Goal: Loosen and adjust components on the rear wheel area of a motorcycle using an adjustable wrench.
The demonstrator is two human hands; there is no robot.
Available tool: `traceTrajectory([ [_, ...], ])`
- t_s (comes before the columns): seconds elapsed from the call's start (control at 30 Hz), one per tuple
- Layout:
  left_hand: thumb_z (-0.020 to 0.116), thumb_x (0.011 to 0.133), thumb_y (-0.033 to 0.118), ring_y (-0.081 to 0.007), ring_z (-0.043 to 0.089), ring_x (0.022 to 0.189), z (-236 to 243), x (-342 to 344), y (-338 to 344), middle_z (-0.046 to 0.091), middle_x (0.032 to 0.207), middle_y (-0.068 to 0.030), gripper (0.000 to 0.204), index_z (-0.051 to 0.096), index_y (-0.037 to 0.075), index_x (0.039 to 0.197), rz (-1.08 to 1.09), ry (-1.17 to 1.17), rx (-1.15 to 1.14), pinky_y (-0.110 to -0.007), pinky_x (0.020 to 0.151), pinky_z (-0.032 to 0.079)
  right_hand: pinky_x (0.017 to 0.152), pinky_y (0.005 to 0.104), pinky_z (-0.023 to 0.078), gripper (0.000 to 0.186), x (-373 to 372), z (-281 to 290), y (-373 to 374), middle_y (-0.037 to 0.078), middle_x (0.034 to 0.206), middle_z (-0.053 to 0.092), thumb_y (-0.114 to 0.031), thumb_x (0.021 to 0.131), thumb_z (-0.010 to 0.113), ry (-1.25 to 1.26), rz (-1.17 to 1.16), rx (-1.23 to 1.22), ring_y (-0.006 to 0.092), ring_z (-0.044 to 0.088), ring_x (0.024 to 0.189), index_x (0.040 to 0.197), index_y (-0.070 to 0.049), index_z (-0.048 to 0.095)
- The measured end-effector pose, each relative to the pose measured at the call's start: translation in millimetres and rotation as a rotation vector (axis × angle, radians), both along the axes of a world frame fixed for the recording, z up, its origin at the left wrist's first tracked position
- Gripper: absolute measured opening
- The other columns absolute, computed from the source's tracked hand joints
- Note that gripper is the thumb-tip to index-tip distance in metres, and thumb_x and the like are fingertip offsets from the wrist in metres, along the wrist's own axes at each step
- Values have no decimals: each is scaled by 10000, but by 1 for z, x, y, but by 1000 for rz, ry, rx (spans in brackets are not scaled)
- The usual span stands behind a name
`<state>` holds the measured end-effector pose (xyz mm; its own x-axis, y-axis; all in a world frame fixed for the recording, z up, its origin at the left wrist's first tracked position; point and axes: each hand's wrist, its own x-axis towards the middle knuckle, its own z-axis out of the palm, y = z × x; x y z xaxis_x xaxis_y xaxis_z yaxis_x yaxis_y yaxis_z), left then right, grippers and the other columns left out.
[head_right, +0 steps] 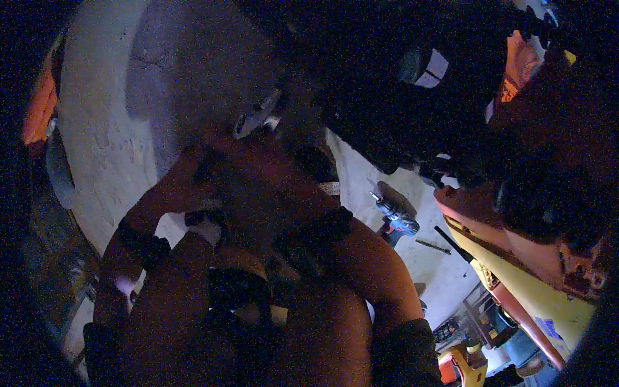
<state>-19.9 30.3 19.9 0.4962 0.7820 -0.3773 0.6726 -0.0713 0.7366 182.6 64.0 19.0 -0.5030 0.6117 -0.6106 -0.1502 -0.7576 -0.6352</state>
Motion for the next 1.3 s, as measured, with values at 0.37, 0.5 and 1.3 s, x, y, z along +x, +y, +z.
traceTrajectory([
  [0.37, 622, 778, 118, -344, 644, 812, 2, 5, -2, 646, 932, -231, 833, 192, 29, 1485, -9, -45, -117, -396, 735, 506, 934, 327, 452, 381, 11, 2, -3, 57, 1092, 671, -357, 935, 573, 49, -34, 46, 167, 605, 1055, 1127, -38, 657],
  [0.5, 647, 791, 138, -341, 643, 866, 0, 8, 2, 645, 1001, -234, 859, 170, 38, 1498, -38, 21, -52, -396, 790, 500, 880, 318, 471, 338, 5, -21, 0, 52, 1028, 681, -325, 933, 581, 113, -105, -5, 166, 622, 988, 1096, -40, 662],
  [1.3, 661, 789, 157, -393, 625, 844, -4, 7, 2, 632, 985, -237, 794, 265, 46, 1469, -12, -30, 108, -437, 772, 492, 826, 320, 495, 262, 10, -34, 2, 57, 1025, 680, -259, 939, 564, 50, -22, 357, 177, 642, 937, 1043, -34, 650],
])
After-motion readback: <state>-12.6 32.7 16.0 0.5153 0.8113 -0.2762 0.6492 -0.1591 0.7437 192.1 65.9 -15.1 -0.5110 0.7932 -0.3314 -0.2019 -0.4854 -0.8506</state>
